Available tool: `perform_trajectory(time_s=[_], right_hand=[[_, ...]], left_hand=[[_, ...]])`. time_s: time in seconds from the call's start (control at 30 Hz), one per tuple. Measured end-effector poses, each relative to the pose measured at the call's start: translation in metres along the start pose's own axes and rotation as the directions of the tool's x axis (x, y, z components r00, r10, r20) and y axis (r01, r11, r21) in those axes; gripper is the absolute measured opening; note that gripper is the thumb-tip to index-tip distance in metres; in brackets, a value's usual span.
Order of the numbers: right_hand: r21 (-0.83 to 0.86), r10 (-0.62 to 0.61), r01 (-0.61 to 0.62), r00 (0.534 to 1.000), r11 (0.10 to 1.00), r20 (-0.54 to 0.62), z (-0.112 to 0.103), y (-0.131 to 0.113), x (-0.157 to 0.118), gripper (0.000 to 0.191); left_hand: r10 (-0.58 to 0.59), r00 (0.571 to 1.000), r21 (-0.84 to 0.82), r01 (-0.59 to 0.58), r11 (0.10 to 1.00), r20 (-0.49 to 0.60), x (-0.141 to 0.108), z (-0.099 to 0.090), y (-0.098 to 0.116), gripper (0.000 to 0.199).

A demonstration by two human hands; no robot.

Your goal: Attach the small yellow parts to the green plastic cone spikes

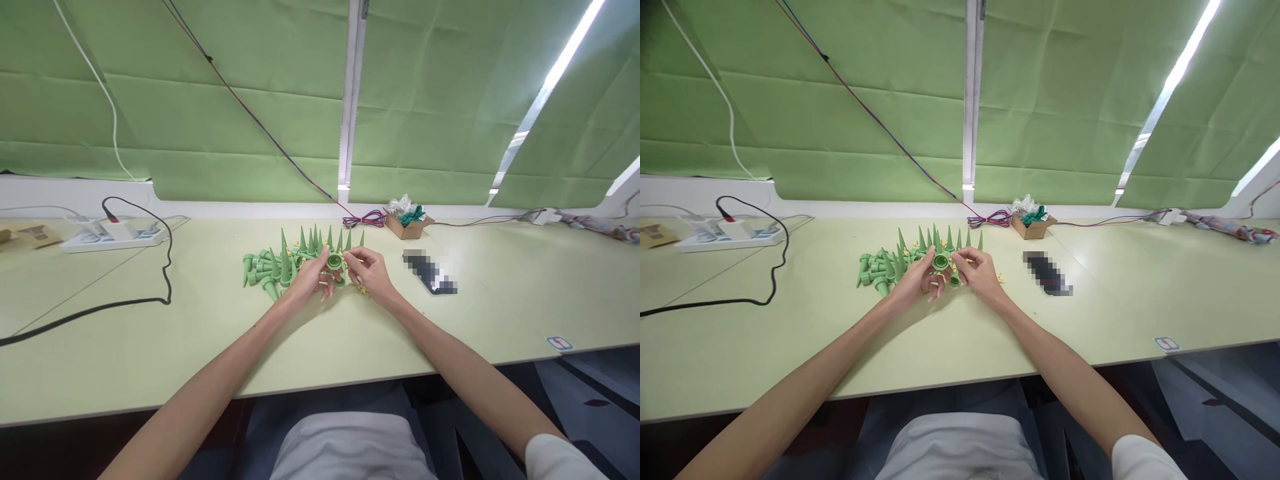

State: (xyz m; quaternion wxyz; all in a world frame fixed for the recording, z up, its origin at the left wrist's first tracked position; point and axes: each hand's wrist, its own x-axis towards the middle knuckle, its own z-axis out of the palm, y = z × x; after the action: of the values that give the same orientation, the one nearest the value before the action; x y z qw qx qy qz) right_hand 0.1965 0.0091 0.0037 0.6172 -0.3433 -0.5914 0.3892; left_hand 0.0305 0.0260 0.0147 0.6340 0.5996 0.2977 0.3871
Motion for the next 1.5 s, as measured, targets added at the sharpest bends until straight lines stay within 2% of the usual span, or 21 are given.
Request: perform_trajectory(time_s=[0.3,0.43,0.63,0.73,0.83,0.97,1.07,1.2,1.33,1.43,1.5], right_hand=[[-0.011,0.031,-0.031,0.999,0.999,0.006,-0.001,-0.002,0.000,0.043],[-0.033,0.060,-0.060,0.998,0.998,0.003,-0.001,-0.003,-0.001,0.045],[-0.062,0.067,-0.069,0.997,0.996,-0.033,-0.001,-0.001,-0.001,0.045],[-0.062,0.041,-0.045,0.997,0.997,-0.068,0.000,-0.001,-0.002,0.044],[-0.049,0.042,-0.046,0.996,0.998,-0.082,0.001,-0.001,-0.002,0.043],[-0.019,0.056,-0.057,0.996,0.998,-0.073,0.000,0.001,-0.001,0.044],[-0.015,0.067,-0.068,0.996,0.998,-0.064,-0.001,0.002,0.000,0.044],[-0.032,0.091,-0.093,0.994,0.995,-0.053,-0.003,0.003,0.001,0.043],[-0.026,0.060,-0.062,0.996,0.998,-0.059,0.000,0.005,0.001,0.043],[-0.057,0.021,-0.025,0.998,0.998,-0.064,0.003,0.006,0.000,0.042],[-0.065,0.008,-0.013,0.997,0.998,-0.080,0.004,0.008,0.000,0.041]], left_hand=[[0.013,0.998,0.048,-0.016,0.999,0.060,-0.002,-0.002,-0.003,0.045],[0.075,0.996,0.202,-0.081,0.976,0.041,-0.006,-0.003,0.001,0.039],[0.222,0.974,0.519,-0.213,0.828,0.044,-0.007,-0.003,-0.002,0.030],[0.343,0.939,0.610,-0.283,0.740,0.020,-0.006,-0.001,-0.006,0.027],[0.409,0.912,0.666,-0.321,0.673,0.025,-0.005,0.000,-0.008,0.023],[0.437,0.897,0.694,-0.359,0.624,0.071,-0.005,0.000,-0.010,0.020],[0.465,0.878,0.690,-0.408,0.598,0.116,-0.004,-0.002,-0.014,0.021],[0.508,0.844,0.720,-0.459,0.520,0.171,-0.002,-0.003,-0.017,0.026],[0.522,0.849,0.755,-0.397,0.521,0.087,-0.001,-0.003,-0.015,0.028],[0.518,0.855,0.744,-0.329,0.582,-0.026,0.000,-0.004,-0.013,0.038],[0.490,0.867,0.715,-0.285,0.639,-0.093,0.001,-0.006,-0.013,0.036]])
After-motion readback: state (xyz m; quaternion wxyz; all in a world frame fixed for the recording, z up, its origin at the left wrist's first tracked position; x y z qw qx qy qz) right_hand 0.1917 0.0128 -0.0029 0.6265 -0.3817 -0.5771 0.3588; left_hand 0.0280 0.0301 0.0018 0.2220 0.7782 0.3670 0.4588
